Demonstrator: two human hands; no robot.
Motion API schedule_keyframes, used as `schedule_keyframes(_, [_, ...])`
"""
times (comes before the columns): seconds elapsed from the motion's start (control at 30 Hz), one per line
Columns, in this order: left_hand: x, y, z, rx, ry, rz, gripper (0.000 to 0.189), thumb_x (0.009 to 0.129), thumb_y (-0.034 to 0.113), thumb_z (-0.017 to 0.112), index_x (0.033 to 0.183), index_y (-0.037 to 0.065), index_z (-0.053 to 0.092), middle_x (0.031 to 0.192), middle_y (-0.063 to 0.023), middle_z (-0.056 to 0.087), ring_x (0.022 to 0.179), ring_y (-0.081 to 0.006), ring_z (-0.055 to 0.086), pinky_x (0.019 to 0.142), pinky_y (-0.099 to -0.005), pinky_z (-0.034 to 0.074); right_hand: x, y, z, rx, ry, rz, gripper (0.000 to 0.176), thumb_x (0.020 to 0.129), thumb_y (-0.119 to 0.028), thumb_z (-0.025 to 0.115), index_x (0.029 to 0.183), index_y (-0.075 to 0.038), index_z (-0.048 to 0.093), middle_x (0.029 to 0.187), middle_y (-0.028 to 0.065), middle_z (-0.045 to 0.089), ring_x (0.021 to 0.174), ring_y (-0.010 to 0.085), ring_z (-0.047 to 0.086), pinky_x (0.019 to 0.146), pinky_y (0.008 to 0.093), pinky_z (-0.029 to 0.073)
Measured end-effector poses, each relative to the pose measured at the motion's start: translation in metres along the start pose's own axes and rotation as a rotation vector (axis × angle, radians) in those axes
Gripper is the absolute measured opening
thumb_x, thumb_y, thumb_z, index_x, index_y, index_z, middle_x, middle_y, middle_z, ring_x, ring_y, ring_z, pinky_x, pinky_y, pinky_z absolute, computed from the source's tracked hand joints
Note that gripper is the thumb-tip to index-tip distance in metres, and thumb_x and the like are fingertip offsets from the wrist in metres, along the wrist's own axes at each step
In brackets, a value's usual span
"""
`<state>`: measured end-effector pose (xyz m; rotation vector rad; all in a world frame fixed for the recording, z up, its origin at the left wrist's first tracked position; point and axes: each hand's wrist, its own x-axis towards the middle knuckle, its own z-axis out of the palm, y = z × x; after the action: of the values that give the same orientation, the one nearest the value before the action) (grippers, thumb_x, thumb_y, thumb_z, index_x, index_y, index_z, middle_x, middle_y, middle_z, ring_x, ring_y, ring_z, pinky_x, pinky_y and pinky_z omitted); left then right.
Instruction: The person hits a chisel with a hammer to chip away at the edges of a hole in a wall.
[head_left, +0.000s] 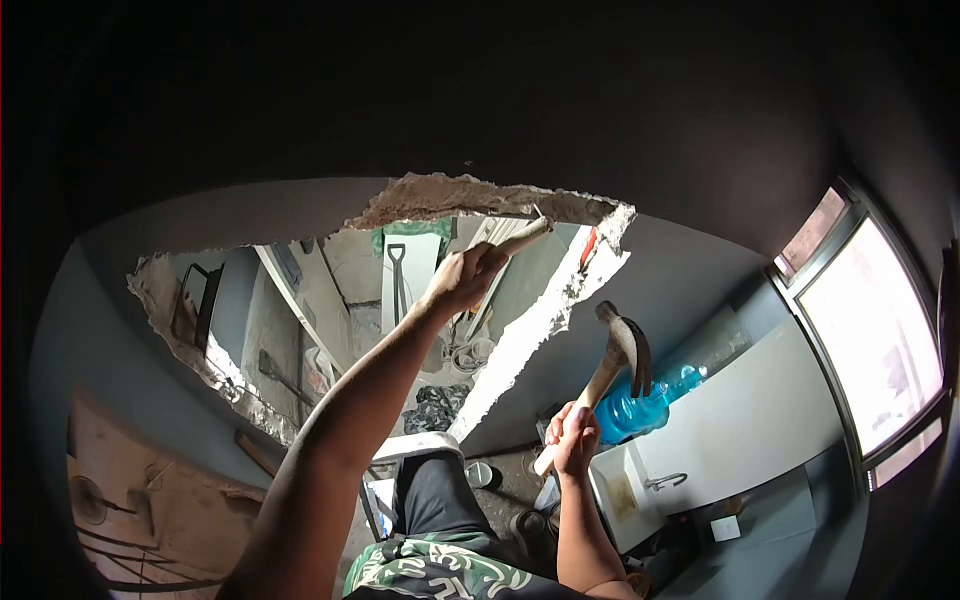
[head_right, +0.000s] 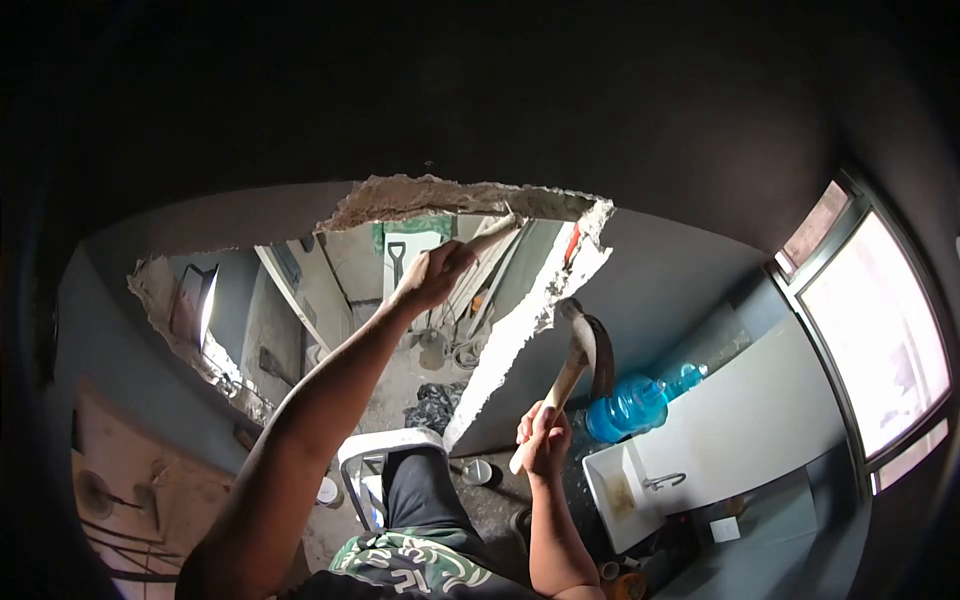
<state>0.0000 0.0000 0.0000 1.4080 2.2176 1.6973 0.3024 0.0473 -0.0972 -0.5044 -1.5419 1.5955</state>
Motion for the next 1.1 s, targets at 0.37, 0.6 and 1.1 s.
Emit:
schedule_keyframes(0.37, [0.0,-0.007,0.001,-0.192,0.099,-0.007,0.038,0.097,0.038,0.052,0.098,0.002,0.065,0.072,-0.0148,0.062,0.065,-0.0272,0.061,0.062,-0.04,0.047,0.1,-0.055,0.076,-0.11,-0.074,-0.657,0.068,0.093,-0.067,0.04,0.09,0.001,0.045,0.065,0.0073,0.043,0.052,0.0133,0.039,0.046,0.0248,0.032])
schedule_keyframes(0.6, [-0.003,-0.005,0.015,-0.299,0.096,-0.069,0.039,0.097,0.037,0.052,0.089,0.001,0.063,0.062,-0.0117,0.056,0.058,-0.0223,0.054,0.059,-0.0386,0.044,0.154,0.01,0.064,-0.45,-0.042,-0.3,0.044,0.099,-0.046,0.046,0.082,-0.005,0.048,0.061,0.0019,0.044,0.049,0.0088,0.042,0.045,0.0235,0.035])
schedule_keyframes(1.1, [-0.004,-0.009,0.029,-0.439,0.139,-0.072,0.046,0.098,0.04,0.051,0.075,0.001,0.056,0.057,-0.0062,0.048,0.054,-0.0138,0.043,0.051,-0.0339,0.037,0.141,0.016,0.066,-0.402,0.032,-0.653,0.056,0.096,-0.061,0.04,0.083,-0.007,0.046,0.06,0.0009,0.039,0.046,0.0108,0.034,0.041,0.0233,0.027])
